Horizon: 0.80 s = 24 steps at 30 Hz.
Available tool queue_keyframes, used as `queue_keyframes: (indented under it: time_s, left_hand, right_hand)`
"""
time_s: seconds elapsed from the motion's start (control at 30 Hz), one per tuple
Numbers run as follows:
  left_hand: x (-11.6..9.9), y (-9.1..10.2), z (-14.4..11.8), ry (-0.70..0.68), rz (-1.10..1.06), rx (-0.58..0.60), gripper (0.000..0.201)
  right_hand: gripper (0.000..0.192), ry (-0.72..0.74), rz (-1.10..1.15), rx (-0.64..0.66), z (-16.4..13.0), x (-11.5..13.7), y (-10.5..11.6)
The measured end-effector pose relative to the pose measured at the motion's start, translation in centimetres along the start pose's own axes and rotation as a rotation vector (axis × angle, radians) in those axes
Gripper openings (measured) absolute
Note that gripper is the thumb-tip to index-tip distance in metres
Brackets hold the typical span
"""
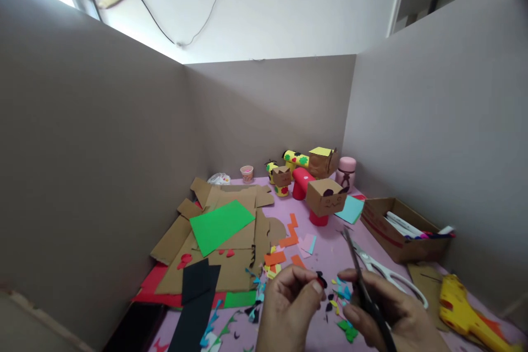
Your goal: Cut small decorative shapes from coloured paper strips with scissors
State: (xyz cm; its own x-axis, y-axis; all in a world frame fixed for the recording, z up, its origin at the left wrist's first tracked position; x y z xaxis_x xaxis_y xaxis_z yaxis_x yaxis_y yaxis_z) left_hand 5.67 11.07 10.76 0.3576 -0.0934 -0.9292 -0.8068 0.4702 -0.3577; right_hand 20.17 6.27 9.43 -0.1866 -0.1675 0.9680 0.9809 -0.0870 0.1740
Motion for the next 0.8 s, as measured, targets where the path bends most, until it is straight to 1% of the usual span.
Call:
queue_keyframes:
  time_s: [0.07, 0.13, 0.23, 0.3, 0.47, 0.57, 0.67, 0.8]
  left_hand:
    - [0.9, -0.5, 0.2, 0.028, -0.038, 0.024, 0.018]
    - [2.0, -1.1, 0.3, 0.064, -0.093, 0.054, 0.022]
    - [3.3, -1.9, 0.3, 0.121, -0.166, 0.085, 0.026]
    - [3.6, -2.1, 0.3, 0.138, -0.18, 0.094, 0.027]
    - [3.2, -2.2, 0.3, 0.126, -0.111, 0.125, 0.024]
    - [2.8, -2.4, 0.3, 0.123, -0.052, 0.155, 0.022]
    - [2.3, -2.6, 0.3, 0.102, 0.016, 0.199, 0.023]
    - [1.9, -2.3, 0.3, 0.086, 0.104, 0.189, 0.018]
  right_hand:
    - [0.027, 0.062, 0.116, -0.056, -0.2, 0.5, -0.1]
    - [0.028, 0.125, 0.155, -0.074, -0.3, 1.3, 0.0]
    - [0.023, 0.156, 0.158, 0.009, -0.2, 1.7, -0.2]
    - [0.025, 0.158, 0.164, 0.076, 0.0, 1.6, -0.3]
    - [0.025, 0.139, 0.228, 0.08, 0.2, 0.9, -0.1]
    - [0.028, 0.139, 0.197, 0.111, 0.3, 0.9, -0.3]
    - [0.029, 0.133, 0.14, 0.109, 0.3, 1.0, 0.0]
    - [0.026, 0.079, 0.139, 0.112, 0.3, 1.3, -0.1]
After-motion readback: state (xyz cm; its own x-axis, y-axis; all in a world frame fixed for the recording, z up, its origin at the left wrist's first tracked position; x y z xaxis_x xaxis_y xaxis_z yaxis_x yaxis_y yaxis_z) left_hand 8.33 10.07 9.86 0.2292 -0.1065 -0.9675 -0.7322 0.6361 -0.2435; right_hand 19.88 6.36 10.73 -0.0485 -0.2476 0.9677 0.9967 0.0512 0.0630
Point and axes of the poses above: each hand's wrist, its own z-axis towards the middle knuckle, its own y-axis out of the back of the hand, x = y × z, the point moved 8 cm from there along z, towards the middle knuckle, and after that the axes turned 14 degrees about x, right-handed, at the moved point
